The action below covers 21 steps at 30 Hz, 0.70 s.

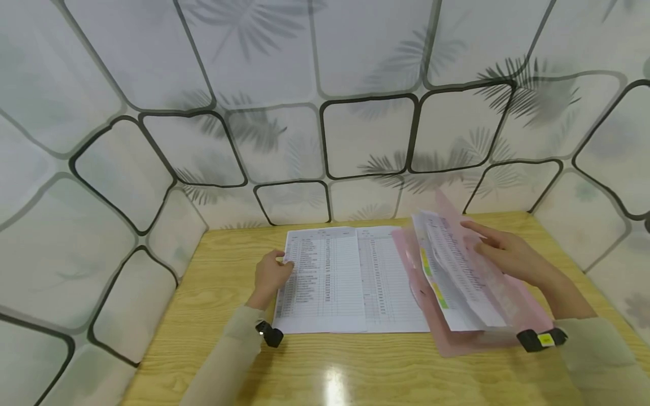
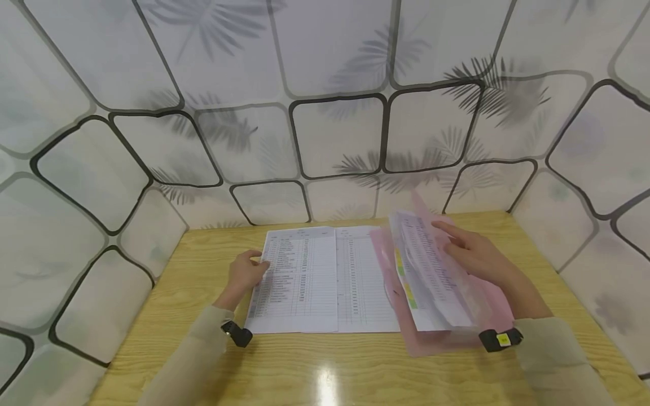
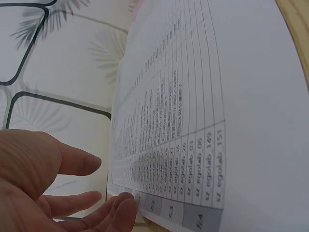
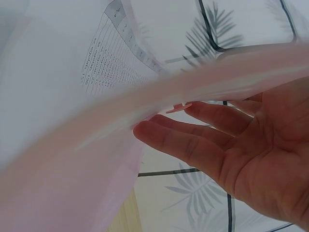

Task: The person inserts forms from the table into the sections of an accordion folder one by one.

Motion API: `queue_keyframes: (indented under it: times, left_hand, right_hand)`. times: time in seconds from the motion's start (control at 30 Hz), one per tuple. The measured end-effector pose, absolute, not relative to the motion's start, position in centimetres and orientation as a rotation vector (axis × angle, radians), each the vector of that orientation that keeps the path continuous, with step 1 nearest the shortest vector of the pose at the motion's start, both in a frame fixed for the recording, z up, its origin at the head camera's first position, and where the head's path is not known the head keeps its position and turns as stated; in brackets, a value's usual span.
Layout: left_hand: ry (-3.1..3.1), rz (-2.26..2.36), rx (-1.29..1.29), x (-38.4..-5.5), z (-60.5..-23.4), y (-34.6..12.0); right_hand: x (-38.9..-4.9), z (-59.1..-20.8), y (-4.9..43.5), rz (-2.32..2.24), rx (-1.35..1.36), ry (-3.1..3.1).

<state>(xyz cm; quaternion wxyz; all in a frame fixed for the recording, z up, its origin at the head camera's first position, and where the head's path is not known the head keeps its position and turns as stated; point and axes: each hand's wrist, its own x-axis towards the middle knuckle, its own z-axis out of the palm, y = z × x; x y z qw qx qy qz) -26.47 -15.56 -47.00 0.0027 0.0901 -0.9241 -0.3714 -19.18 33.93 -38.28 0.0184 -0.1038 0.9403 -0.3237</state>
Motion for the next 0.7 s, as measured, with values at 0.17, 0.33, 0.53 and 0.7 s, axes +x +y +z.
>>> queue_keyframes:
  times: [0.17, 0.33, 0.53, 0.7]
  left_hand:
    - [-2.952, -1.018, 0.367, -26.3, -47.6, -16.5]
    - [-2.988, -0.958, 0.389, -26.2, -47.8, -16.8]
    - [-3.002, -0.903, 0.385, -26.3, -48.2, -16.5]
    - [-3.007, -0.876, 0.391, -26.6, -48.3, -16.4]
  right_hand:
    - [-19.1, -38.3, 34.0, -1.02, -0.331, 2.913]
    - [-19.1, -38.4, 34.1, -1.018, -0.331, 2.91]
    - [-19.2, -38.3, 34.2, -1.009, -0.324, 2.913]
    - [-19.2, -38.3, 34.2, -1.014, -0.326, 2.915]
